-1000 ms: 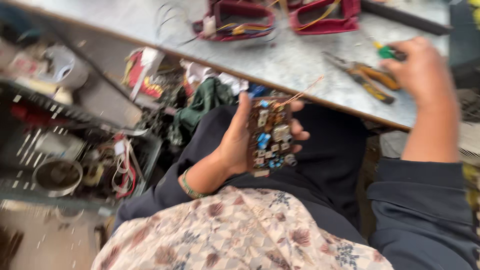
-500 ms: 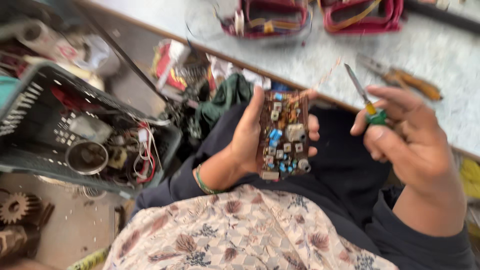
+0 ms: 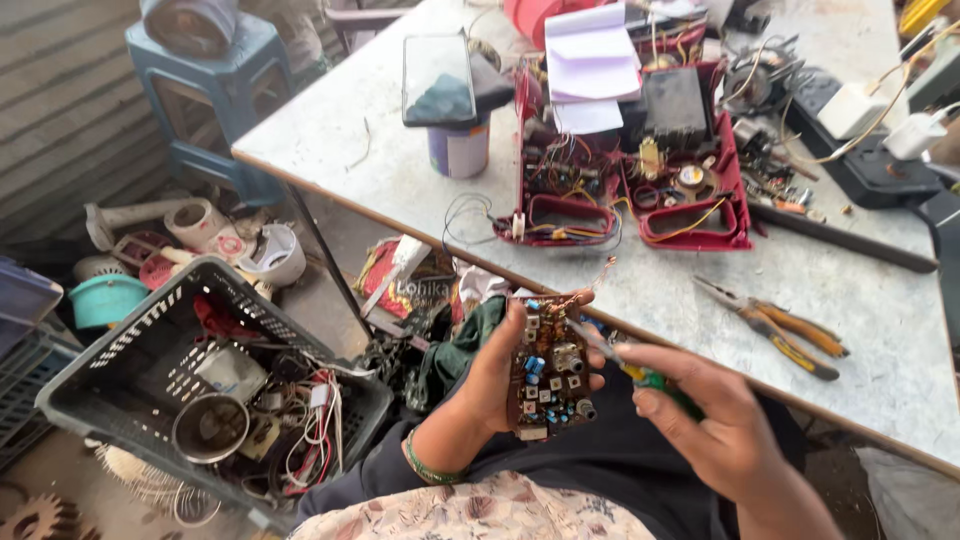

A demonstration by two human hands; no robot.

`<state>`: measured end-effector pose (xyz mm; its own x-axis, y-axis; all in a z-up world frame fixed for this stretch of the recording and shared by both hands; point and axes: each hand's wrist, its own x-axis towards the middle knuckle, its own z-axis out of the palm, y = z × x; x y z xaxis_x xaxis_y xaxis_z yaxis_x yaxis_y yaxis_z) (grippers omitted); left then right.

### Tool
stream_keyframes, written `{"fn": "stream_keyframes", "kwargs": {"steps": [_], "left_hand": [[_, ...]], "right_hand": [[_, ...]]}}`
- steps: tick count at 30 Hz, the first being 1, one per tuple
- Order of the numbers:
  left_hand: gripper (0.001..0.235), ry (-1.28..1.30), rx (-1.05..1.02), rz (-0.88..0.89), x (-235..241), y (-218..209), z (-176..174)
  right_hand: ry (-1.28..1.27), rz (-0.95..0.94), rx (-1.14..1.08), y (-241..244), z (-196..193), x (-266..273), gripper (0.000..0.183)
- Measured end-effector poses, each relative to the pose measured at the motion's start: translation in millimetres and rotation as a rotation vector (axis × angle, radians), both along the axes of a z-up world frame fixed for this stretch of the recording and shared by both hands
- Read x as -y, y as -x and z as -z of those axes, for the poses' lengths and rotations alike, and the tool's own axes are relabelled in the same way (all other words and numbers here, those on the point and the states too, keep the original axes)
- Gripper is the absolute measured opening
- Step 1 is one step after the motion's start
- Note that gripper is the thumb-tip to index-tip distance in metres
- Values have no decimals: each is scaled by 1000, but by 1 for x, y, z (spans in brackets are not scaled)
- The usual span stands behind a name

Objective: The person manipulates a circuit board using pliers and a screwdriver, removing or adjusting components and wires.

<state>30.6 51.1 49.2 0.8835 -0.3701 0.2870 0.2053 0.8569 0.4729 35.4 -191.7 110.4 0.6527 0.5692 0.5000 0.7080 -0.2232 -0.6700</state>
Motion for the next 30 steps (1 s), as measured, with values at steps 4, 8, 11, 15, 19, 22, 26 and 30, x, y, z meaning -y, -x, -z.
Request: {"fn": "stream_keyframes", "kwargs": {"steps": [4,8,11,15,19,22,26,30], "left_hand": [[74,-35,-40,-50,1,-6,1],[70,86,-97,-1,7,-6,6],[64,112,-75,110,5,-2,16],[66,7,23,-19,7,8,0],[67,-53,27,-103,3,10,-8],[70,7,85,-68,5,13,-16],[71,212,149,-9,20,19,-17],[73,152,83,-100,27,20,-11]], "right_hand": [[-106,119,-362,3,21,5,38],[-122,136,-47,14,-17,7,37],[-286,190,-107,52,-44,1,31],[-149,241,52,34,-66,-14,40],[25,288,62,16,-32,-25,39],[98,491,148,14,-9,-15,34],[139,471,291,14,11,-3,35],[127,336,205,16,27,-8,33]]}}
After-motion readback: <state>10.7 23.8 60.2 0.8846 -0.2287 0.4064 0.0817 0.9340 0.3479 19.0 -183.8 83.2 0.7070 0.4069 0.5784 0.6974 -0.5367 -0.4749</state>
